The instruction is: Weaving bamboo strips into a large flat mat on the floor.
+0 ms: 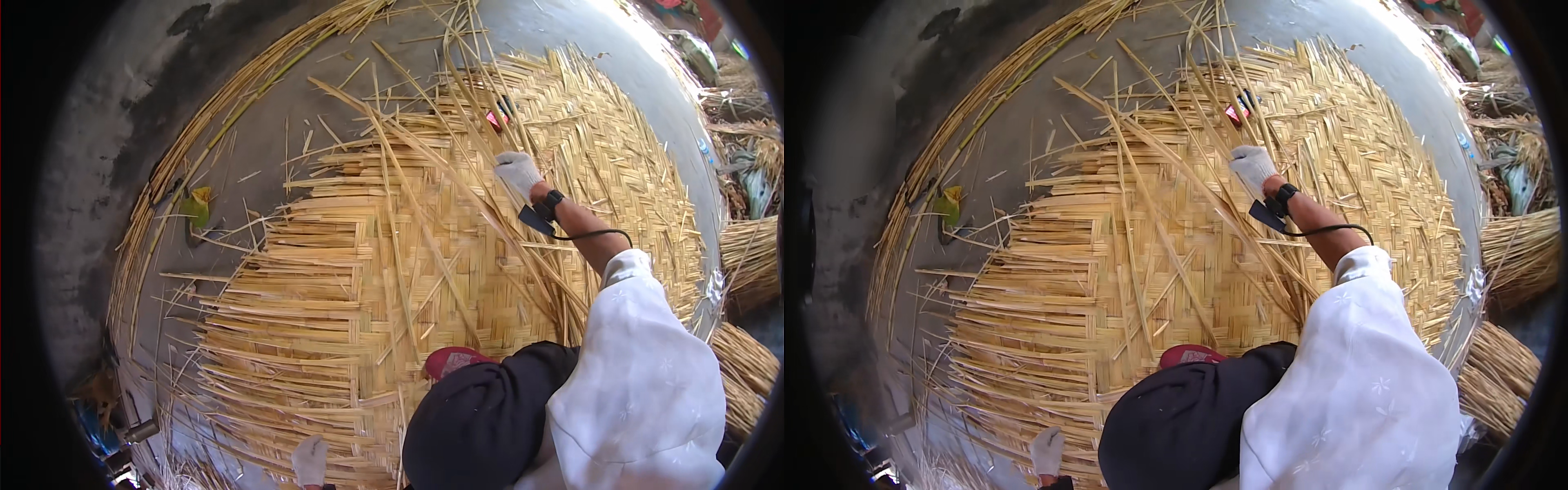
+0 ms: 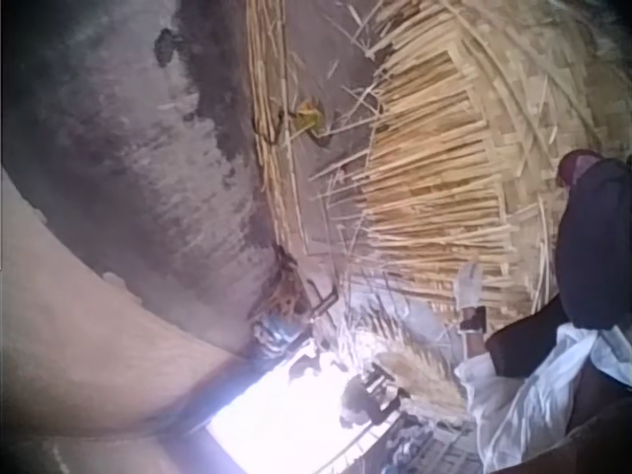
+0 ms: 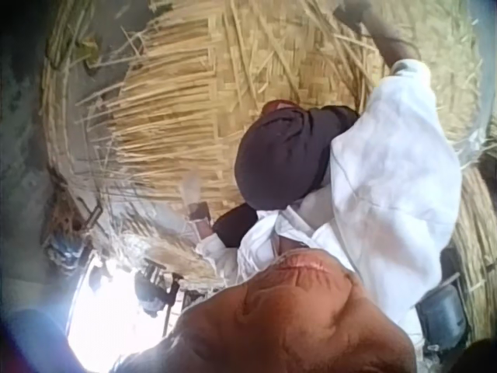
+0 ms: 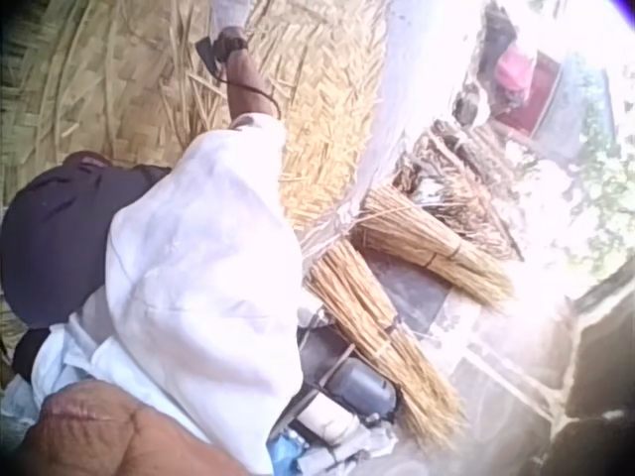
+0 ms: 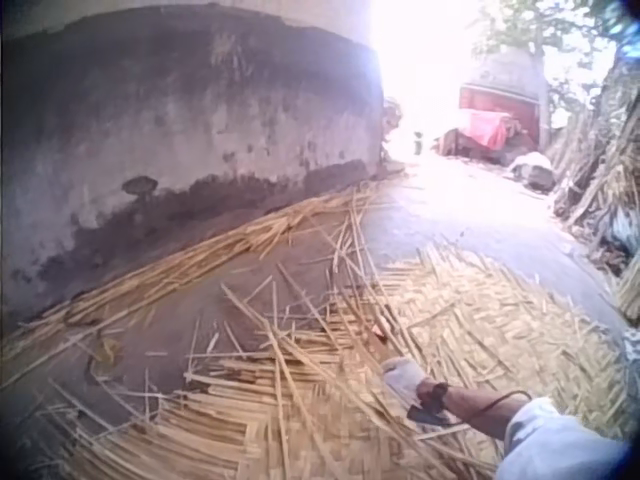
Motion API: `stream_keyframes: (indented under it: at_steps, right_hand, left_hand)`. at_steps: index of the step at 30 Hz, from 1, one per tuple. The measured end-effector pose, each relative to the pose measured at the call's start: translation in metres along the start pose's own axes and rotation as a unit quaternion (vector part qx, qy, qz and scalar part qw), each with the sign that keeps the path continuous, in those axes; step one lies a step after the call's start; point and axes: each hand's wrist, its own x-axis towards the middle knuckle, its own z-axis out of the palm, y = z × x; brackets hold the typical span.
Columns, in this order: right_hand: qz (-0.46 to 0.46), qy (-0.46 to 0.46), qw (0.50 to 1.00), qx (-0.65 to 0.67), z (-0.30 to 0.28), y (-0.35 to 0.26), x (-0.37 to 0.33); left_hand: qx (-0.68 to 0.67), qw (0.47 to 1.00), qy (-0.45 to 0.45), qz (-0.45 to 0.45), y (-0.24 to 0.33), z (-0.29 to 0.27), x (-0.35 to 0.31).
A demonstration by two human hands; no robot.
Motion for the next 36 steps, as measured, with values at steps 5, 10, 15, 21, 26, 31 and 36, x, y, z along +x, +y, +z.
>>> stream_keyframes:
  at_steps: [5, 10, 15, 21, 26, 31, 36]
  right_hand:
    - [0.022, 0.06, 0.977, -0.206, -0.007, 0.006, 0.002]
    - [0.172, 0.046, 0.918, -0.355, -0.034, 0.041, 0.01]
    - [0.095, 0.04, 0.971, -0.215, -0.064, 0.076, 0.02]
    - [0.164, 0.14, 0.909, -0.356, -0.058, 0.075, 0.018]
    - [0.049, 0.125, 0.938, -0.32, -0.025, 0.07, 0.034]
    - [0.146, 0.069, 0.95, -0.267, -0.034, 0.064, 0.053]
    - [0.071, 0.293, 0.949, 0.086, -0.102, 0.004, 0.095]
  left_hand:
    - [-0.006, 1.0, -0.006, -0.014, 0.002, -0.001, -0.001]
    - [0.0, 1.0, -0.003, -0.011, 0.006, -0.002, -0.005]
    - [0.013, 1.0, 0.005, -0.017, 0.003, -0.001, -0.003]
    - [-0.011, 1.0, -0.002, -0.011, -0.009, 0.002, -0.001]
    - [0.169, 0.973, -0.158, -0.009, -0.027, -0.003, 0.001]
    - [0.191, 0.974, -0.081, 0.088, -0.048, 0.003, -0.003]
    - [0.179, 0.981, -0.064, 0.043, -0.042, 0.002, -0.001]
